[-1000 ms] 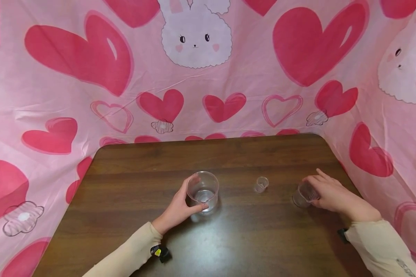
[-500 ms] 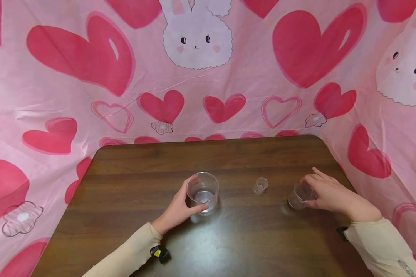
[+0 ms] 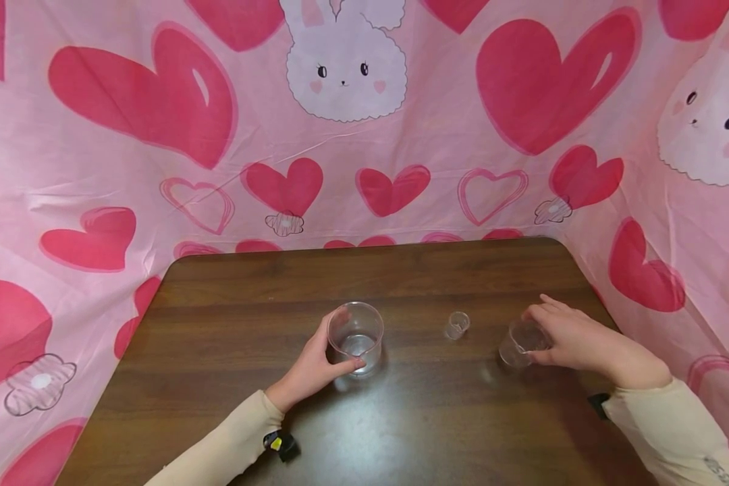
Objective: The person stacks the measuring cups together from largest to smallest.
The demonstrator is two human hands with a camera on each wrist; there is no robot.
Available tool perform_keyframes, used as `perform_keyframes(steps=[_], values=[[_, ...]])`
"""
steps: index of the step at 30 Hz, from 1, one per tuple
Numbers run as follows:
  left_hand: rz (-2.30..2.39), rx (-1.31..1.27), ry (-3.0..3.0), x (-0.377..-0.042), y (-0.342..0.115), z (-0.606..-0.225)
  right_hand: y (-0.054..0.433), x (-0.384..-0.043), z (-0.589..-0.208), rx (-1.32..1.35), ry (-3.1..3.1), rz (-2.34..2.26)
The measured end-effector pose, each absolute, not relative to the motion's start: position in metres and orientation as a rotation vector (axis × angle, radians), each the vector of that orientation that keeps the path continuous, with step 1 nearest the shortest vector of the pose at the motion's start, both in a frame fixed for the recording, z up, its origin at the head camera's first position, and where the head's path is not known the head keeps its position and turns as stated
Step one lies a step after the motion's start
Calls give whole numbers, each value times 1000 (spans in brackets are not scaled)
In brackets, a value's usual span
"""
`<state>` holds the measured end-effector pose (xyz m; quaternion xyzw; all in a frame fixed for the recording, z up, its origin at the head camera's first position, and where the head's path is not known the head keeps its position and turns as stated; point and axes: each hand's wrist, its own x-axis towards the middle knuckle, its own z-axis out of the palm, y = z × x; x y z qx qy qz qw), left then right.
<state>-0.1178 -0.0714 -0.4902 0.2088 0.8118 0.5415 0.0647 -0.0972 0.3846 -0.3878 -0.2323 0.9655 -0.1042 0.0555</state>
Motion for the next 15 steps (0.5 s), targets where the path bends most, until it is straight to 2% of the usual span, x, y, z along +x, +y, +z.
perform_keyframes(steps=[15], values=[[1624, 620, 2431, -118, -73, -489, 360, -98, -370, -690, 2907, -283]])
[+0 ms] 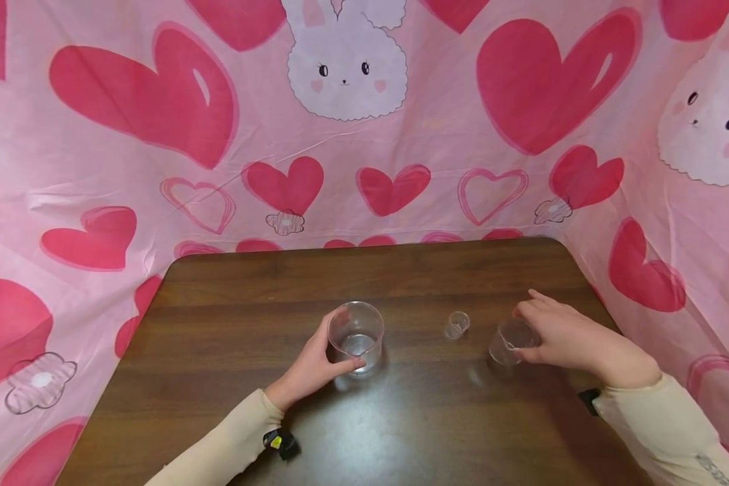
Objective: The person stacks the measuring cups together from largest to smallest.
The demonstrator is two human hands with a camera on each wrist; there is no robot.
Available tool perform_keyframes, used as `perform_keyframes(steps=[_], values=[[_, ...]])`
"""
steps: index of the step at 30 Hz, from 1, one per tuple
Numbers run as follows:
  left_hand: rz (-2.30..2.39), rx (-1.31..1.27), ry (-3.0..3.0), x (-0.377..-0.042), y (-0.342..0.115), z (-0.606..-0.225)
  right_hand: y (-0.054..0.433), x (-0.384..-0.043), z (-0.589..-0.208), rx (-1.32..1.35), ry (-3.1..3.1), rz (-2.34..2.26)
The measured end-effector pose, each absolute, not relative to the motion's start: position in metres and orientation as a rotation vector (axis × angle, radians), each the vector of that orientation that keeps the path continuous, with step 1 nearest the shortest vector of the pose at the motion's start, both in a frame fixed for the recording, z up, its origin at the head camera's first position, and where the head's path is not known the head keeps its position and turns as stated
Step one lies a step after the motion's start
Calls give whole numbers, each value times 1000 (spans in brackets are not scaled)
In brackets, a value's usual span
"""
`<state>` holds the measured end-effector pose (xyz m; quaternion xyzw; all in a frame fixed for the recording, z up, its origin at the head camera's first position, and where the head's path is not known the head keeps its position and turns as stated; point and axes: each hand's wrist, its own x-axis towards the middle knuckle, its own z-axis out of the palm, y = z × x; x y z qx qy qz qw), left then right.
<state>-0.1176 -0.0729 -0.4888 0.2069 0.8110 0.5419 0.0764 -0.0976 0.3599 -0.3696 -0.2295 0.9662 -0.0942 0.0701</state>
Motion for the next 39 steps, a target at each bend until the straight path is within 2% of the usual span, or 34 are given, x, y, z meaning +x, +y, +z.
perform_keyframes(steps=[39], values=[[1611, 638, 2407, -123, -75, -486, 295, -125, -337, -908, 2876, -300]])
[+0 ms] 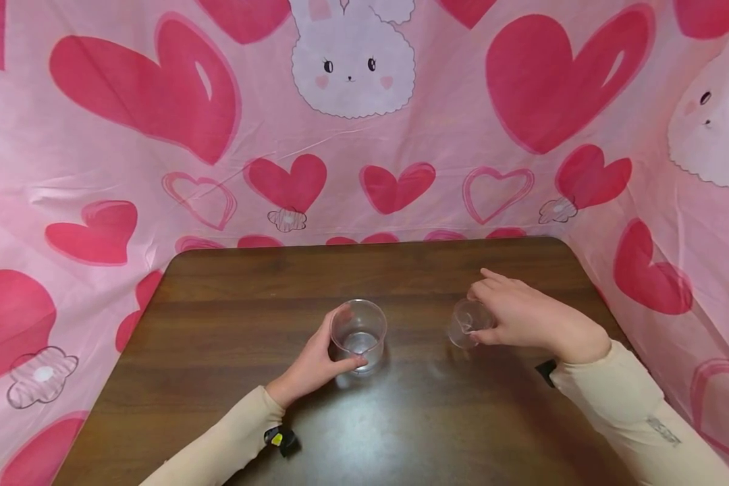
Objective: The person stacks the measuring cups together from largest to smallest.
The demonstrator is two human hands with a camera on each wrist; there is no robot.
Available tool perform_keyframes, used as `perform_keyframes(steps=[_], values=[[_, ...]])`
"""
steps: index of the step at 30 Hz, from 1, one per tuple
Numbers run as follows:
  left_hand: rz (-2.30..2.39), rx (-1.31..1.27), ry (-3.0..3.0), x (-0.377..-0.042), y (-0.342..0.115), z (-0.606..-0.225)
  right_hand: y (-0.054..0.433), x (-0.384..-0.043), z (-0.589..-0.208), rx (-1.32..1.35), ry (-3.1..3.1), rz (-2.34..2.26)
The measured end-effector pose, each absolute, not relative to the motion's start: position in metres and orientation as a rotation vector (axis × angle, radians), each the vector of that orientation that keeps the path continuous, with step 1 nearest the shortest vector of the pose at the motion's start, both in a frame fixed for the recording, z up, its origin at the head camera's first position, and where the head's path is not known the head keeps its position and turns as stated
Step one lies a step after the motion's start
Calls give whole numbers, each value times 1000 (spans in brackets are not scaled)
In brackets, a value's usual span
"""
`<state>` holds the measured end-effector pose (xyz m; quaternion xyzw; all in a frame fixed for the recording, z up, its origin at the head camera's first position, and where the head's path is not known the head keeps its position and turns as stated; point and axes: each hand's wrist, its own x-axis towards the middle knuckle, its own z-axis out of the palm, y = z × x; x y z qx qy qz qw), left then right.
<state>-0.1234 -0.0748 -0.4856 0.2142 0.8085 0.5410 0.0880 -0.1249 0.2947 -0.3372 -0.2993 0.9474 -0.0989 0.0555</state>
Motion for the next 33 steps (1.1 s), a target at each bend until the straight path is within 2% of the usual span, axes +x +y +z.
perform_keyframes(steps=[33], values=[[1592, 611, 2410, -121, -73, -485, 246, -137, -309, -1047, 2808, -264]])
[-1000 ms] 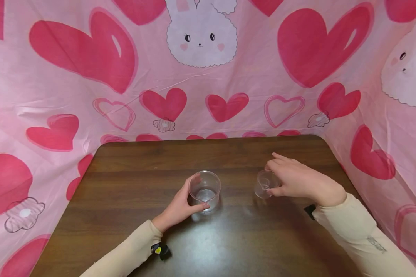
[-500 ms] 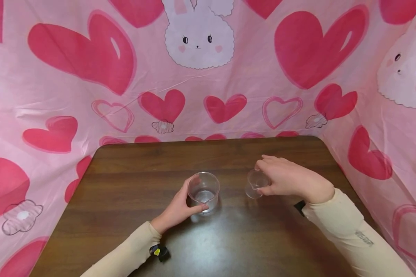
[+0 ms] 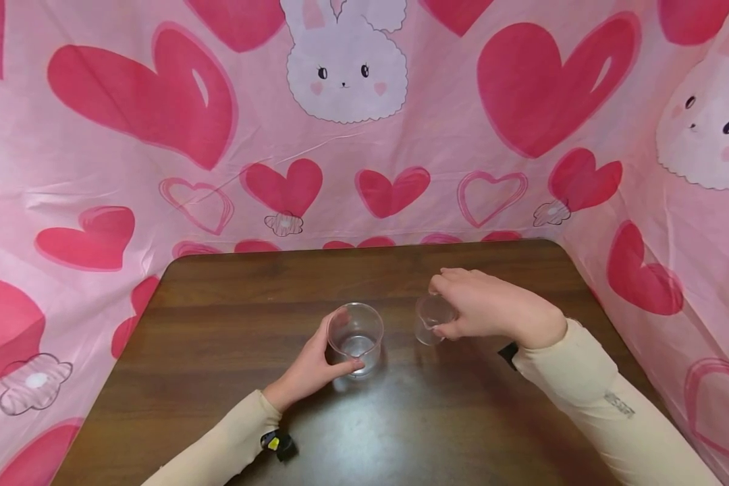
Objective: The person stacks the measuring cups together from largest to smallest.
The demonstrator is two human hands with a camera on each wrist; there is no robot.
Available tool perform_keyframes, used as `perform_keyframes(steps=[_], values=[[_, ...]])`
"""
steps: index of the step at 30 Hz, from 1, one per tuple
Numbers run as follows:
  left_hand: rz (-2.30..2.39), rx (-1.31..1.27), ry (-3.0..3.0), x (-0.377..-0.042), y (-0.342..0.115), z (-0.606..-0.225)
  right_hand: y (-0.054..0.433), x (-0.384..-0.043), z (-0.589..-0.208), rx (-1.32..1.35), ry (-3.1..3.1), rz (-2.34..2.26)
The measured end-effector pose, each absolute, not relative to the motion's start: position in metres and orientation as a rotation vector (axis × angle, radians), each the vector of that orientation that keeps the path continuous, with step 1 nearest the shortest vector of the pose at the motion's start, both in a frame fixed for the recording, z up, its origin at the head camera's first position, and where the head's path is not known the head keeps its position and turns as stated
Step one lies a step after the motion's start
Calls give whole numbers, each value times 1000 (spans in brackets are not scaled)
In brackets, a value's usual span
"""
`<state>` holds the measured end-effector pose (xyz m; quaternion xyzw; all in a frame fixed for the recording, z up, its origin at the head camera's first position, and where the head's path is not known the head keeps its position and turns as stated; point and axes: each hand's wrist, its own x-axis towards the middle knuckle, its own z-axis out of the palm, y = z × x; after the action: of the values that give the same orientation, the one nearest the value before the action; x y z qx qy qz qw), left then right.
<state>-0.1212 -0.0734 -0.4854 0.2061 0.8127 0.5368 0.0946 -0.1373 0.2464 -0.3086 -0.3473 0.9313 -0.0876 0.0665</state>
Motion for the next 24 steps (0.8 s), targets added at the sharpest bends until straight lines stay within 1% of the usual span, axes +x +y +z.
perform_keyframes(steps=[12, 24], values=[[1578, 618, 2426, -122, -74, -485, 227, -142, -300, -1131, 2800, -290], [1581, 622, 2411, -123, -73, -485, 207, -146, -294, -1101, 2773, -286]])
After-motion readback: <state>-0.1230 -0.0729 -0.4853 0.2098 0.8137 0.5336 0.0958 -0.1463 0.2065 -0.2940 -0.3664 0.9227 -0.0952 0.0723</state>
